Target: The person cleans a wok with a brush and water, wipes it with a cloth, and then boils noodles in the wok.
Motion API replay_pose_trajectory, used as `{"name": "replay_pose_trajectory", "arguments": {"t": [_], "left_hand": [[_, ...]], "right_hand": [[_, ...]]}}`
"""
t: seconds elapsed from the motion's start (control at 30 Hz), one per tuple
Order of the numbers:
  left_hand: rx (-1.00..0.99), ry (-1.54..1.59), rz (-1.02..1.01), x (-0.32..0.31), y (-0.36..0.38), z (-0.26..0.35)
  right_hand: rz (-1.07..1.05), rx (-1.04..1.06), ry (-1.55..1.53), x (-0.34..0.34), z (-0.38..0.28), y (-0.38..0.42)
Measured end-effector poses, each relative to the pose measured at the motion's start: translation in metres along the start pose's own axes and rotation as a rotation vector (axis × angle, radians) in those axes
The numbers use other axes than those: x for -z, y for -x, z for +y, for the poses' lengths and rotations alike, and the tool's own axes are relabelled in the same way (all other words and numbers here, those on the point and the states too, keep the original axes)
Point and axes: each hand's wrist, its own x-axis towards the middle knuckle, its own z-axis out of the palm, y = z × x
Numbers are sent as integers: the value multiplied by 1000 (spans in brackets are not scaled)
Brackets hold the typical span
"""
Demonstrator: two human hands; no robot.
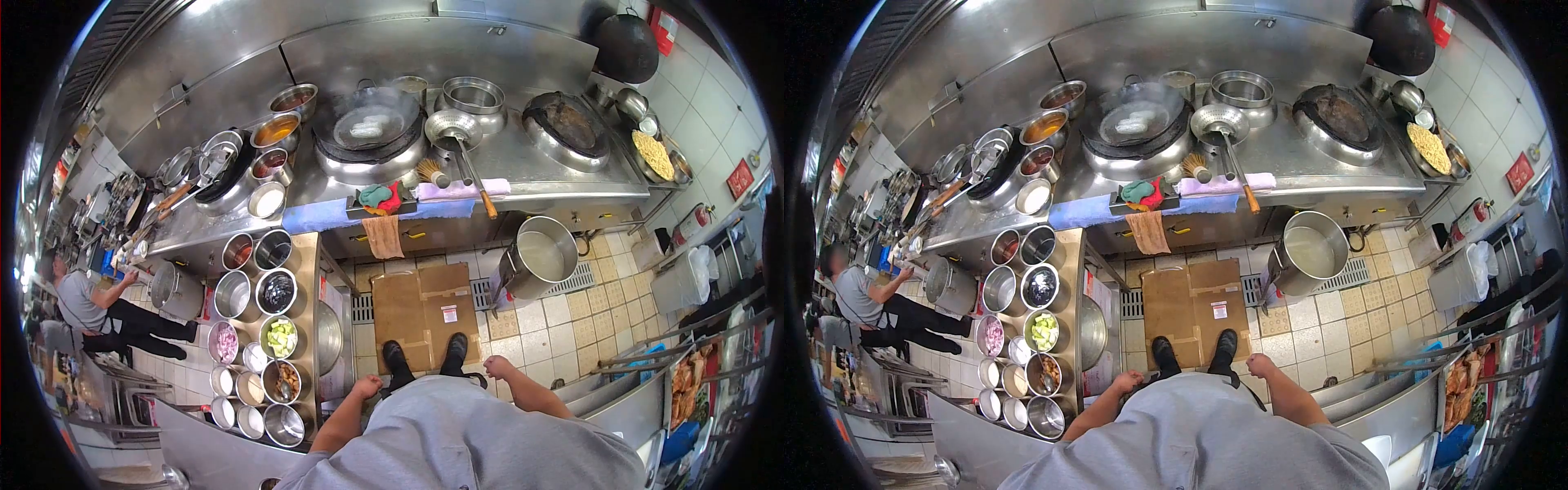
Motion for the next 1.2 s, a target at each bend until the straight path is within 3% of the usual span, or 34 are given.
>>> {"name": "replay_pose_trajectory", "arguments": {"t": [0.17,0.33,0.4,0.43,0.53,0.6,0.63,0.7,1.03,1.1,1.13,1.2], "left_hand": [[58,15,-26,1,1,4],[-53,-60,59,-3,-2,-3],[-32,-33,40,4,10,10],[-12,-7,20,3,10,10],[-44,-35,44,2,8,8],[-35,13,31,2,8,8],[-25,60,18,2,8,8],[-24,40,17,-2,-1,0],[-40,-33,54,5,9,8],[-40,-43,35,9,12,12],[-41,-54,15,11,14,14],[-49,-75,28,12,15,15]], "right_hand": [[-16,-4,-47,-1,5,-4],[-8,-36,31,0,4,-4],[-38,359,573,-7,39,-38],[-38,359,572,-7,38,-38],[-61,260,587,-5,27,-33],[-94,-13,193,-1,13,-20],[-94,-13,193,-3,19,-25],[-20,267,509,-10,41,-44],[-31,322,483,-9,49,-52],[-33,-16,173,3,17,-21],[-34,-16,173,5,13,-15],[63,353,382,3,27,-22]]}}
